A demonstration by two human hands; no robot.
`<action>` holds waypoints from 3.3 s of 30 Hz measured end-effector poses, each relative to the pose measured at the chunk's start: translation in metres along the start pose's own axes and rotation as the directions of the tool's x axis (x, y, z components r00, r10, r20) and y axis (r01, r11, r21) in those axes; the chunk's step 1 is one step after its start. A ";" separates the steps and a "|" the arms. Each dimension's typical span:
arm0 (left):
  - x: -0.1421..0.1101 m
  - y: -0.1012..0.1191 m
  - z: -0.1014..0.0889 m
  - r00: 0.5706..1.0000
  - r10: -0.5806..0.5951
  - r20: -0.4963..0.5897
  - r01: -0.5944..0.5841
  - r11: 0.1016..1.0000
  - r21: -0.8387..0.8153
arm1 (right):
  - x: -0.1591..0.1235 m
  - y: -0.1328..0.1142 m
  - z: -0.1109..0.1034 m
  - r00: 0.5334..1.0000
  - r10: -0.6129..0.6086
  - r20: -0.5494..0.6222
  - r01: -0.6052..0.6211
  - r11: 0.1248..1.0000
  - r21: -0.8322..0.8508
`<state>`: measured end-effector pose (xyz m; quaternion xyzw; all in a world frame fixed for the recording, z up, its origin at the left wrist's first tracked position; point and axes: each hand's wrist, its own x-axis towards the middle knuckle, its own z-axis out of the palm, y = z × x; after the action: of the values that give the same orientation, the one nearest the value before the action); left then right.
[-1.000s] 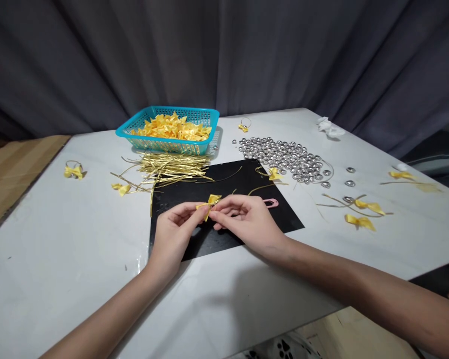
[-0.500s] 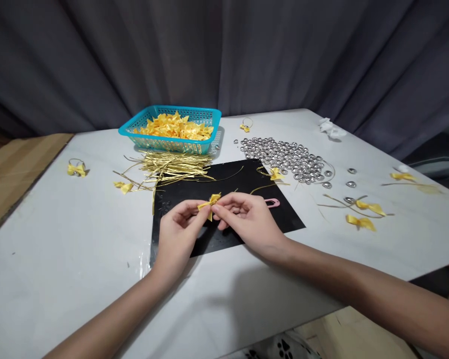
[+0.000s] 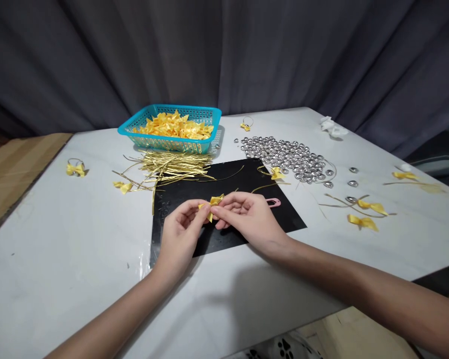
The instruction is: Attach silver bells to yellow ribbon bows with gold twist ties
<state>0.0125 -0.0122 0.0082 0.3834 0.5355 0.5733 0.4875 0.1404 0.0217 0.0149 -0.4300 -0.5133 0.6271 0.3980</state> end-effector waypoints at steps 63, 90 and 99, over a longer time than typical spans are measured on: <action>0.000 0.008 -0.006 0.990 0.118 0.080 -0.135 0.958 0.252 | 0.008 -0.005 -0.019 0.924 0.252 0.287 -0.298 0.946 0.129; 0.000 0.003 -0.009 0.948 0.305 0.087 -0.316 0.890 0.328 | -0.002 -0.026 -0.014 0.976 0.124 0.181 -0.083 0.972 -0.222; -0.004 0.003 -0.009 0.942 0.319 0.106 -0.336 0.892 0.303 | -0.002 -0.028 -0.016 0.982 0.128 0.139 -0.105 0.981 -0.161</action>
<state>0.0047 -0.0178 0.0102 0.5564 0.5349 0.5432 0.3303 0.1575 0.0289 0.0416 -0.4406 -0.5620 0.6385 0.2869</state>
